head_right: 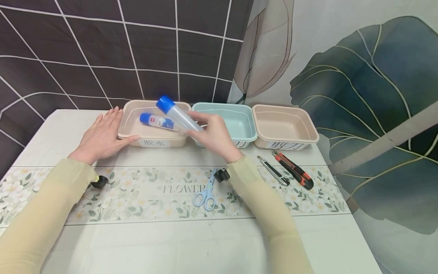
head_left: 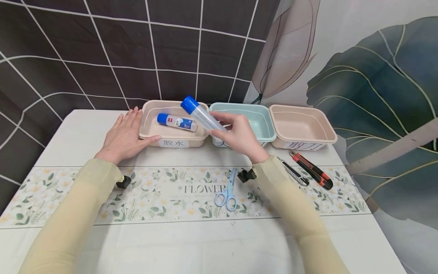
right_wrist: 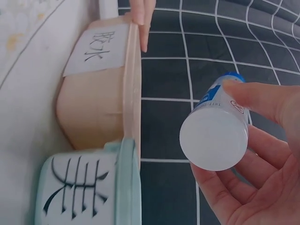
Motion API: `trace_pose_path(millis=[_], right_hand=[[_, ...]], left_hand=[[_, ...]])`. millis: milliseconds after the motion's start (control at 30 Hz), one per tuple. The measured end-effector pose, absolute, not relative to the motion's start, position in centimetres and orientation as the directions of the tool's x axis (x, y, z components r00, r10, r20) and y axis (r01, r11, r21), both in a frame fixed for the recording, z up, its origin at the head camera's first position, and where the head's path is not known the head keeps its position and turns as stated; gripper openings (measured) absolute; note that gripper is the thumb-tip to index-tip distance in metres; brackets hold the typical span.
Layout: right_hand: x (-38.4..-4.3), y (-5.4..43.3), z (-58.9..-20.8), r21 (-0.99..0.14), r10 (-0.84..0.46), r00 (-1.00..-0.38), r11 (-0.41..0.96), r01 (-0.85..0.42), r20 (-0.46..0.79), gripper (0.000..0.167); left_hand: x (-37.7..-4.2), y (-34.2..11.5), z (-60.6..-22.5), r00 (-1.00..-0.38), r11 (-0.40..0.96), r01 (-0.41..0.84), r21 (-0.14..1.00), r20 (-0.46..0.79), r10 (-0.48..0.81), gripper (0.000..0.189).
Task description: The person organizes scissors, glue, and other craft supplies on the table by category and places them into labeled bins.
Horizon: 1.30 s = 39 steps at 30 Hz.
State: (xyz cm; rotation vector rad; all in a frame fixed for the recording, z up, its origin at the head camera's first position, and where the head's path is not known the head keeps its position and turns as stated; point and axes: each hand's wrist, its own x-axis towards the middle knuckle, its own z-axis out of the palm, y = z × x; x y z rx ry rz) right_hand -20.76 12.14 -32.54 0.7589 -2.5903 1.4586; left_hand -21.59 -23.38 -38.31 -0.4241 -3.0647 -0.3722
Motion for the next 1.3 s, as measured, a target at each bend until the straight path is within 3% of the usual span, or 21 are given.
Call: trace_pose_path(millis=[333,867,1300], right_hand=[[-22.6,9.8,-31.0,-0.777,-0.390,-0.866,0.420,-0.470,0.313,0.046],[-25.8,6.2,-31.3,-0.797,-0.403,-0.897,0.473,-0.375,0.183,0.041],[-28.4,2.7,-32.7,-0.677,-0.478,-0.878,0.633,-0.375,0.040,0.042]], left_hand=[[-21.5,-23.3,-38.0,-0.962,0.935,0.272,0.228,0.062,0.265,0.113],[-21.6,-23.3,-38.2,-0.963,0.936,0.269,0.228,0.056,0.263,0.113],[-21.6,-23.2,-38.0,-0.963,0.937,0.267,0.225,0.038,0.266,0.113]])
